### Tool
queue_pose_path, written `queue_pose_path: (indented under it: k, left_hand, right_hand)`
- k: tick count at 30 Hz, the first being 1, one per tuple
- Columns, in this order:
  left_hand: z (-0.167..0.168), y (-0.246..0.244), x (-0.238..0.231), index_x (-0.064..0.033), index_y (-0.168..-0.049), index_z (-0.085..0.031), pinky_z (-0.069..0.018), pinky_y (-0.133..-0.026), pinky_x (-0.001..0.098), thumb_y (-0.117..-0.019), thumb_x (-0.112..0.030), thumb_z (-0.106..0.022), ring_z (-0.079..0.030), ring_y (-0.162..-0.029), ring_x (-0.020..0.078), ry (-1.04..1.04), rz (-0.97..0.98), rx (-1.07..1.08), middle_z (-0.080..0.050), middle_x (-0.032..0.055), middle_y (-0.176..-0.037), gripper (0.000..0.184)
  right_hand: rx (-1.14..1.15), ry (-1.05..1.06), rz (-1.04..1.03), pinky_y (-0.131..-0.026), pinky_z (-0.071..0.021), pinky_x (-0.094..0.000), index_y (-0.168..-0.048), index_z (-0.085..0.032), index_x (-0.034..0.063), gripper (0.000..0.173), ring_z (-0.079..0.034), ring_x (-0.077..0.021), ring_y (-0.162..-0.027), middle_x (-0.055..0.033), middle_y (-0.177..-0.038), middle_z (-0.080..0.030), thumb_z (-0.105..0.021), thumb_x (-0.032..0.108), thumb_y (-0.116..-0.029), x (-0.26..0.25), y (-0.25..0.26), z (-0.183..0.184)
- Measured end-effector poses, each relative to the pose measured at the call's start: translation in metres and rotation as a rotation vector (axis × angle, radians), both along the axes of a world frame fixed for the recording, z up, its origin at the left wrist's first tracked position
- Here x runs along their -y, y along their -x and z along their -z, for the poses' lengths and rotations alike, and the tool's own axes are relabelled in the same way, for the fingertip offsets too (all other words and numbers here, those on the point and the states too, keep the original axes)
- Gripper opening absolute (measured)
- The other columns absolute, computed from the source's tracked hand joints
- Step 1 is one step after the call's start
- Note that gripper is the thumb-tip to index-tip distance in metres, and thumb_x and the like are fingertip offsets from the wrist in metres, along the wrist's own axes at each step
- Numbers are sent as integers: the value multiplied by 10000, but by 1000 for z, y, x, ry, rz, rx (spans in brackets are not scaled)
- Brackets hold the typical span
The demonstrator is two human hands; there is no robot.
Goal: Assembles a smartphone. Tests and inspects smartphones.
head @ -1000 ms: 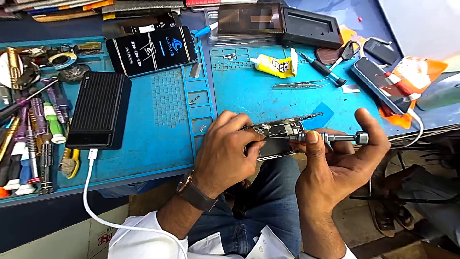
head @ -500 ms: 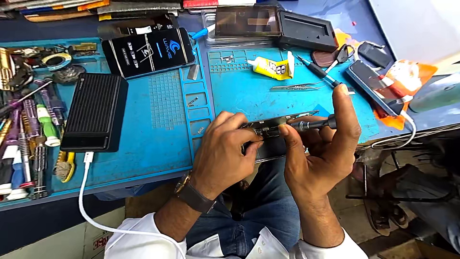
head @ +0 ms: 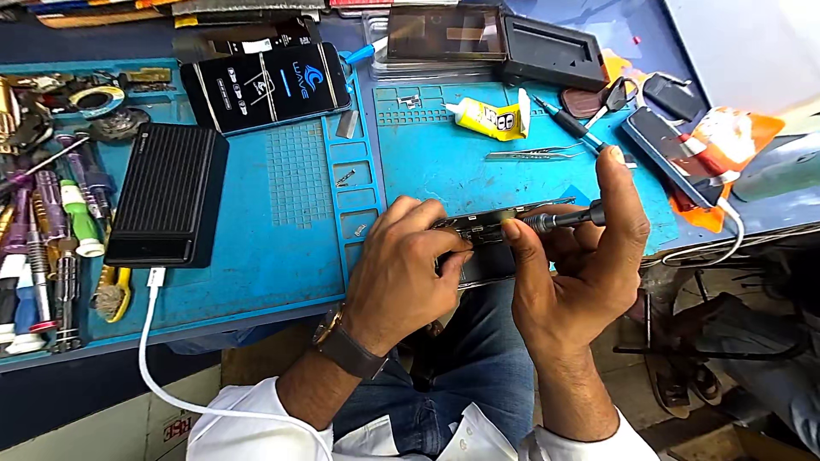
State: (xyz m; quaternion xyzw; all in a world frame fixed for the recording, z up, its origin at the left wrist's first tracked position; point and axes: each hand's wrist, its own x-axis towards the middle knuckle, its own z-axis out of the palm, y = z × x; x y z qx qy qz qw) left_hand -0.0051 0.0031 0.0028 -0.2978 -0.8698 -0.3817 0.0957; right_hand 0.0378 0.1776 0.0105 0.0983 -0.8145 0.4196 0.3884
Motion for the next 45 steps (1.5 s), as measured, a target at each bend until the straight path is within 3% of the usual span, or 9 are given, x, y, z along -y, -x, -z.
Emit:
queue_pose_path:
  k: [13,18,25,30,33,35,39,45]
  left_hand:
    - [0,0,-1,-199,-886,-813,-493,-854,325,-911,-255,-720,-588,-1012,137,-1,-4,4,-669,-48,-994,111]
    - [0,0,0,-194,-850,-797,-492,-850,325,-903,-249,-720,-588,-1005,136,-10,2,5,-666,-46,-996,109]
    - [1,1,0,-193,-848,-795,-486,-833,326,-900,-251,-728,-584,-988,141,-8,3,-3,-662,-41,-979,102]
    - [1,0,0,-199,-872,-803,-490,-846,329,-910,-261,-728,-587,-1004,141,-10,2,2,-665,-43,-991,104]
    - [1,0,0,-193,-866,-795,-486,-863,336,-917,-251,-711,-585,-1017,147,-10,11,-3,-666,-39,-1003,114]
    - [1,0,1,-192,-876,-794,-481,-863,342,-924,-252,-706,-579,-1020,153,-6,23,-3,-662,-35,-1012,117]
    - [0,1,2,-211,-915,-802,-473,-865,351,-934,-260,-700,-573,-1033,156,8,34,12,-656,-34,-1041,116]
    - [1,-1,1,-212,-915,-802,-480,-871,341,-931,-255,-691,-575,-1039,148,1,18,7,-662,-40,-1054,120]
  right_hand:
    - [35,-59,-41,-776,-642,-296,-1499,-422,-76,651,-715,-136,-881,-143,-1110,-693,-736,32,-939,-2,0,-6]
    - [97,-224,-16,-731,-590,-267,-1466,-558,12,566,-651,-146,-898,-125,-1081,-619,-744,139,-947,-7,-2,-23]
    - [175,-413,-238,-890,-575,-360,-1424,-602,10,461,-673,-204,-1061,-123,-1165,-714,-640,79,-969,-16,6,-53]
    - [186,-481,-204,-762,-580,-332,-1436,-609,58,469,-685,-178,-920,-100,-1066,-723,-656,91,-970,-15,12,-58]
    - [156,-513,-98,-649,-503,-295,-1425,-635,92,486,-619,-170,-792,-96,-932,-651,-733,179,-957,-12,12,-57]
    - [155,-516,-72,-651,-477,-294,-1423,-638,94,495,-602,-169,-799,-95,-942,-653,-742,219,-955,-11,12,-57]
    - [214,-466,-151,-798,-579,-321,-1469,-557,32,511,-683,-173,-1019,-101,-1197,-713,-640,145,-977,-16,11,-57]
    - [169,-466,-78,-713,-551,-301,-1437,-599,32,497,-672,-167,-888,-104,-1058,-724,-699,161,-968,-15,12,-54]
